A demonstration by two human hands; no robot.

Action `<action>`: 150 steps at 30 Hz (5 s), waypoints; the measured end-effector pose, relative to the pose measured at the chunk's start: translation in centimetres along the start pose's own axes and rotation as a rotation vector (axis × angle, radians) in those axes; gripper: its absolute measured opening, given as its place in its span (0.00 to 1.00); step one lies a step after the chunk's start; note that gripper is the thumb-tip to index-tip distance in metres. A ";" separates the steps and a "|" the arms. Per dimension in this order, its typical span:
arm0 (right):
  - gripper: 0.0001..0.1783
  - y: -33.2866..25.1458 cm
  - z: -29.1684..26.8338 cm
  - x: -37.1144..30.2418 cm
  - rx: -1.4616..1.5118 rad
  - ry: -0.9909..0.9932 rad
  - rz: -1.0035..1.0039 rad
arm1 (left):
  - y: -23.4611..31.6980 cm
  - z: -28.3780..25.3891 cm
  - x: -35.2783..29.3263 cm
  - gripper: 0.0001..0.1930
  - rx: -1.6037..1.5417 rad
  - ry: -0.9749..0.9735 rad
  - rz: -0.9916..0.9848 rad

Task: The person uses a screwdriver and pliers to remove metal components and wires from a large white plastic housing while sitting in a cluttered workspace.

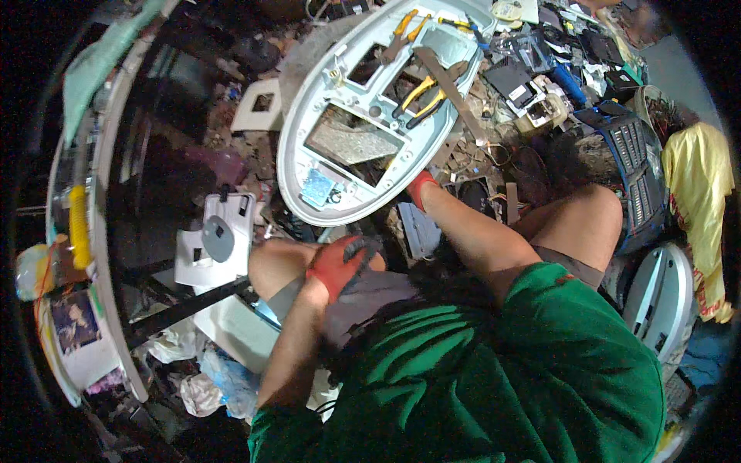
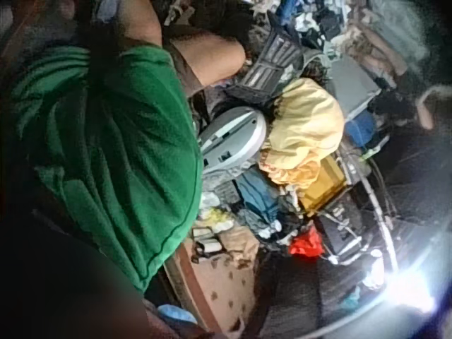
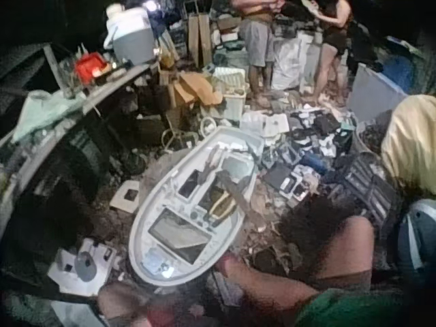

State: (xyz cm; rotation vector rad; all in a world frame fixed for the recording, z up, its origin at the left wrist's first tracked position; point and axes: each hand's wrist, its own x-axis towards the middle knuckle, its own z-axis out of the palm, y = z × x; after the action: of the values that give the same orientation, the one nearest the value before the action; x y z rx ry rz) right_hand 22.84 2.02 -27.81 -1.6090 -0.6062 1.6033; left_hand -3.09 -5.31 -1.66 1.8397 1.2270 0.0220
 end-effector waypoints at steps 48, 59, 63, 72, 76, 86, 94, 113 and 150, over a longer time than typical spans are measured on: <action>0.26 8.3 5.6 3.4 0.294 0.111 0.024 | 1.0 -1.0 1.5 0.29 0.186 -0.510 0.126; 0.23 4.1 0.4 -5.7 0.195 -0.161 0.334 | 0.5 1.4 -0.1 0.29 0.105 -0.248 -0.050; 0.22 0.4 -1.1 -11.7 -0.272 -0.345 0.342 | -0.3 1.5 -0.1 0.27 0.142 -0.194 -0.059; 0.22 -11.0 -4.0 -25.1 -0.449 -0.726 0.022 | 6.0 3.0 -3.0 0.27 0.121 -0.103 0.226; 0.21 -13.4 -6.6 -30.3 -0.541 -0.799 -0.018 | 8.2 5.0 -3.4 0.29 0.143 -0.032 0.309; 0.25 -16.9 -3.3 -38.7 -0.339 -0.437 -0.065 | 8.2 4.2 -5.3 0.29 0.078 0.609 0.344; 0.30 -17.6 -5.0 -38.8 -0.536 -0.346 -0.207 | 6.0 3.7 -5.7 0.21 0.090 0.479 0.305; 0.19 -16.7 -5.4 -35.4 -0.173 -0.105 -0.587 | 4.7 3.2 -5.0 0.20 -0.084 0.526 0.378; 0.14 -19.6 -9.0 -29.2 0.770 -0.446 0.013 | -26.0 -1.2 -5.2 0.14 -0.962 0.993 -0.504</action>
State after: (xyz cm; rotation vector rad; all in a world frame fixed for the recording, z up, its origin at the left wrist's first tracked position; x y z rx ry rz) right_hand 32.46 -11.00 4.65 -0.6986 -0.1423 1.9011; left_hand -25.29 -5.61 -16.27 0.5884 1.8357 1.1384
